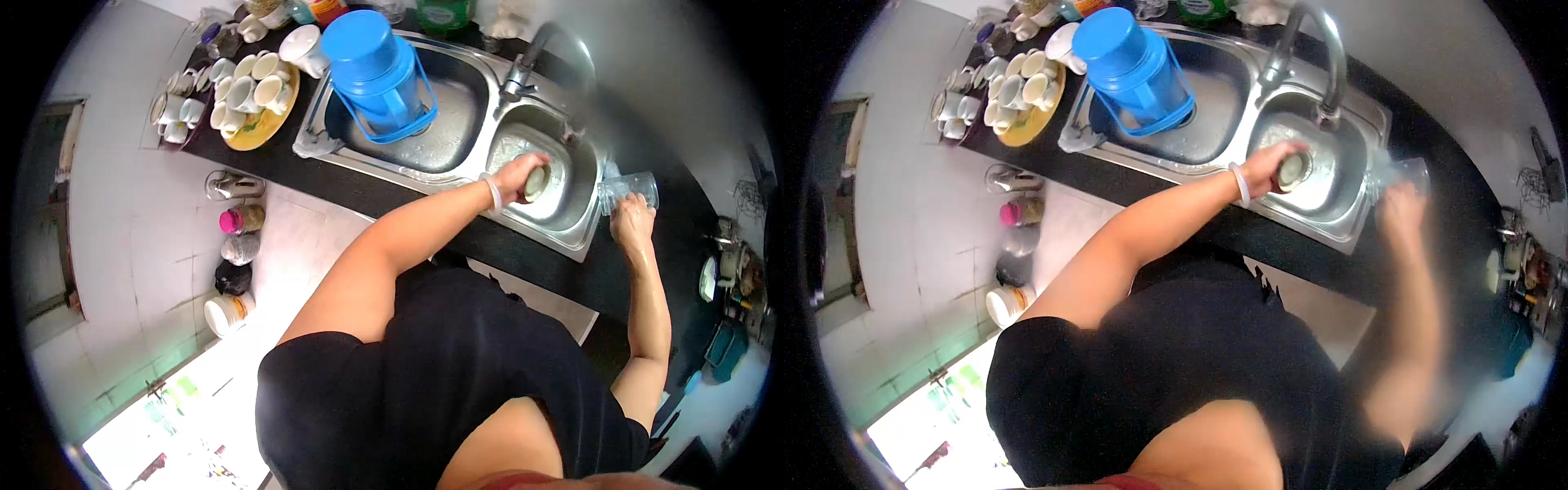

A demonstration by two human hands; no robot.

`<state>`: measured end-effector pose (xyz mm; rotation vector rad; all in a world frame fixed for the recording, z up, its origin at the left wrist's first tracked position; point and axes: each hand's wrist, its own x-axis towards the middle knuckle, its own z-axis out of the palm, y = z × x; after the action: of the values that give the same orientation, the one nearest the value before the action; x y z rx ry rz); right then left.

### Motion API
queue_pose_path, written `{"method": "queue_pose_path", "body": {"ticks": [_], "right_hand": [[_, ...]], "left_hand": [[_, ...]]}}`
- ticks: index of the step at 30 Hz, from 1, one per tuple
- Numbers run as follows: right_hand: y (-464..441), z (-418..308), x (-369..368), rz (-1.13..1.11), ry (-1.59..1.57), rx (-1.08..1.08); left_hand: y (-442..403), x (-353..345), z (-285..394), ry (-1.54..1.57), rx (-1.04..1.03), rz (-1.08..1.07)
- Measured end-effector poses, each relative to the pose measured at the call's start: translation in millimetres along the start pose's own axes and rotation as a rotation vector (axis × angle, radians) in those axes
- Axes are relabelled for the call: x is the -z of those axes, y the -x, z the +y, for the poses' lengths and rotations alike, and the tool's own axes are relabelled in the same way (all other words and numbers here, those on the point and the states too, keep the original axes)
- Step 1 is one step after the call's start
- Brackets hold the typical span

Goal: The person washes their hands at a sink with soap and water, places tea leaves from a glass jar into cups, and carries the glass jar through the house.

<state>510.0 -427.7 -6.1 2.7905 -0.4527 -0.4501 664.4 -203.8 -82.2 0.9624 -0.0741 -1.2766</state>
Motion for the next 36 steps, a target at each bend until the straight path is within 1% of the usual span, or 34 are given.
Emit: {"method": "queue_pose_path", "body": {"ticks": [1, 3, 4, 5, 7, 8, 10, 11, 12, 13, 15, 16, 17, 19, 20, 21, 22, 23, 24, 25, 26, 27, 28, 29, 30, 31, 32, 34, 35, 36], "right_hand": [[2, -9, 7, -0.026, -0.014, 0.012], [7, -22, 18, -0.077, -0.034, 0.029], [6, -29, 17, -0.066, -0.033, 0.011], [9, -32, 12, -0.022, -0.028, 0.036], [13, -34, 8, 0.065, -0.014, 0.084], [11, -33, 12, 0.047, -0.010, 0.085], [9, -17, -1, 0.004, 0.072, -0.006], [8, -15, -3, -0.015, 0.113, -0.050], [16, -28, 25, -0.021, 0.129, -0.074], [18, -31, 24, 0.012, 0.115, -0.052], [25, -36, 20, 0.063, 0.083, -0.013], [28, -46, 24, 0.026, 0.060, 0.005], [29, -57, 29, -0.004, 0.052, -0.060], [29, -78, 33, -0.068, 0.046, -0.185], [23, -78, 34, -0.163, 0.098, -0.226], [20, -78, 35, -0.154, 0.130, -0.235], [21, -83, 37, -0.149, 0.158, -0.241], [22, -89, 35, -0.148, 0.178, -0.248], [23, -110, 46, -0.155, 0.127, -0.374], [21, -116, 41, -0.147, 0.095, -0.304], [17, -114, 32, -0.137, 0.066, -0.237], [14, -114, 31, -0.126, 0.039, -0.169], [28, -188, 104, -0.025, -0.159, -0.129], [18, -213, 119, -0.074, -0.254, -0.156], [16, -236, 130, -0.021, -0.308, -0.110], [15, -271, 163, -0.060, -0.437, -0.162], [7, -283, 165, -0.072, -0.581, -0.083], [-8, -312, 169, -0.112, -0.908, -0.101], [-10, -333, 178, -0.092, -1.166, -0.014], [-14, -359, 193, -0.065, -1.425, 0.080]], "left_hand": [[-4, 1, -9, -0.087, -0.056, -0.032], [-16, 11, -28, -0.782, -0.395, -0.006], [11, -2, -8, -1.003, -0.389, -0.030], [22, -4, -12, -1.408, -0.572, 0.072], [49, -7, 11, -1.852, -0.833, -0.064], [52, -4, 9, -1.948, -0.900, -0.084], [52, 4, -3, -2.136, -1.038, -0.127], [56, 9, -8, -2.151, -1.136, -0.112], [65, 13, -12, -2.163, -1.233, -0.093], [73, 18, -15, -2.172, -1.327, -0.071], [92, 32, -19, -2.142, -1.364, -0.094], [101, 41, -18, -2.146, -1.372, -0.121], [111, 49, -16, -2.151, -1.385, -0.147], [135, 71, -15, -2.189, -1.384, -0.113], [147, 86, -11, -2.197, -1.388, -0.098], [159, 101, -6, -2.208, -1.391, -0.076], [173, 114, 2, -2.246, -1.276, -0.065], [184, 133, 7, -2.218, -1.310, -0.032], [199, 150, 15, -2.217, -1.261, 0.031], [210, 163, 22, -2.214, -1.215, 0.087], [207, 183, 16, -2.117, -1.181, 0.177], [232, 191, 39, -2.160, -1.086, 0.124], [253, 198, 54, -2.076, -0.949, 0.117], [270, 207, 64, -1.995, -0.815, 0.109], [282, 218, 69, -1.834, -0.820, 0.189], [293, 229, 72, -1.670, -0.819, 0.260], [302, 240, 75, -1.506, -0.814, 0.327], [309, 265, 79, -1.218, -0.877, 0.509], [311, 279, 80, -1.067, -0.899, 0.595], [311, 299, 86, -0.720, -0.755, 0.506]]}}
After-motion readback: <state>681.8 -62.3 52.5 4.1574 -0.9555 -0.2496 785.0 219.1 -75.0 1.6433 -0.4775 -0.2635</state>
